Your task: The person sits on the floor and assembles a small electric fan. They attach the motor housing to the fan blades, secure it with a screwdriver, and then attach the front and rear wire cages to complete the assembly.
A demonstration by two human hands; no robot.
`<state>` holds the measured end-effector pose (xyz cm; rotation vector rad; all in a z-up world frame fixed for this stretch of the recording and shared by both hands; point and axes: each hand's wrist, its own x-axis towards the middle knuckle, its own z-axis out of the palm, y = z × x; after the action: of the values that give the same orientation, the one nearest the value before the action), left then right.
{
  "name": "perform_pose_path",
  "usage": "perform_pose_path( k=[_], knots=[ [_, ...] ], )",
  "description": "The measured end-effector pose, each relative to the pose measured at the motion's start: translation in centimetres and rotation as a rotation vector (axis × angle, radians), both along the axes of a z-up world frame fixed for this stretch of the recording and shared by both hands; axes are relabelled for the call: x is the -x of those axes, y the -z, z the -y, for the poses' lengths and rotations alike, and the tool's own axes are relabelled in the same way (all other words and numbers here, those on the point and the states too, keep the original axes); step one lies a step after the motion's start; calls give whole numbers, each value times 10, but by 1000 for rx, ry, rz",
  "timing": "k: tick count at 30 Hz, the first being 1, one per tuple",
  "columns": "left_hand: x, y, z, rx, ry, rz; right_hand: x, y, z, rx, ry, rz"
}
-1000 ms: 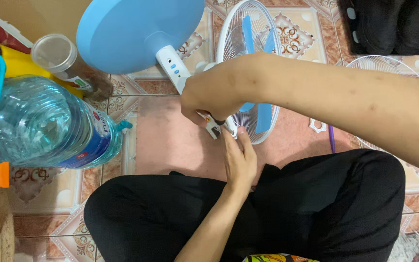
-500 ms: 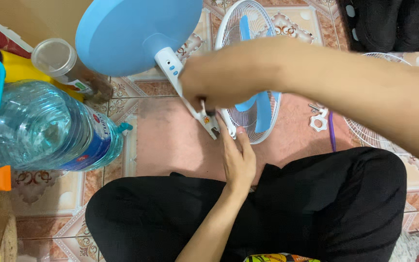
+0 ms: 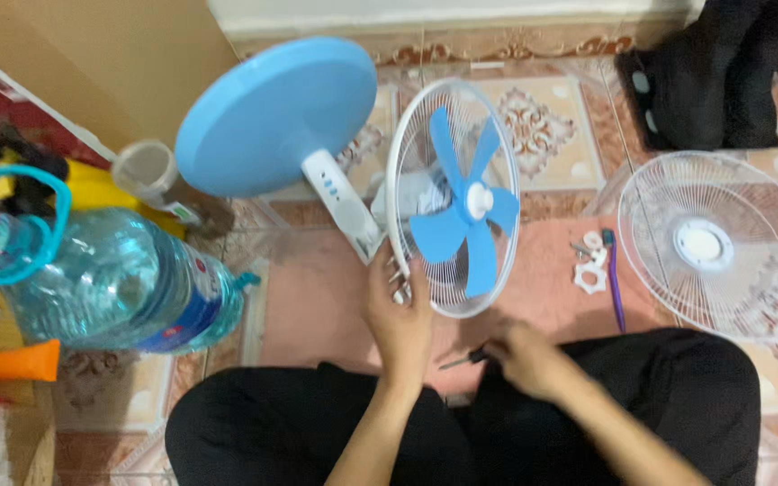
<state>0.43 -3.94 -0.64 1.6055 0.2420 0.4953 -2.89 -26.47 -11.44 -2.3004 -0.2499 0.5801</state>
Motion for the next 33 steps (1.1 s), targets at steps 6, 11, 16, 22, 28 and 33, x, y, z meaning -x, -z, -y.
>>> perform_pose_path(
  k=[6,11,16,22,28,33],
  knots=[
    [-2,-2,-22,181,83,-236,-15,58,2,-42,44,149],
    [-5,13,-35,407,187,-178,-48,-11,19,110,510,-252],
    [-3,31,-34,360,130,-131,-72,-22,31,106,533,-110],
    [13,-24,-26,-7,-27,-257,-159,-8,64,-63,619,145],
    [19,20,-33,-257,-160,-450,-240,-18,64,-180,587,239],
    [16,33,-26,-300,-226,-390,-261,-14,74,-282,542,114]
  ],
)
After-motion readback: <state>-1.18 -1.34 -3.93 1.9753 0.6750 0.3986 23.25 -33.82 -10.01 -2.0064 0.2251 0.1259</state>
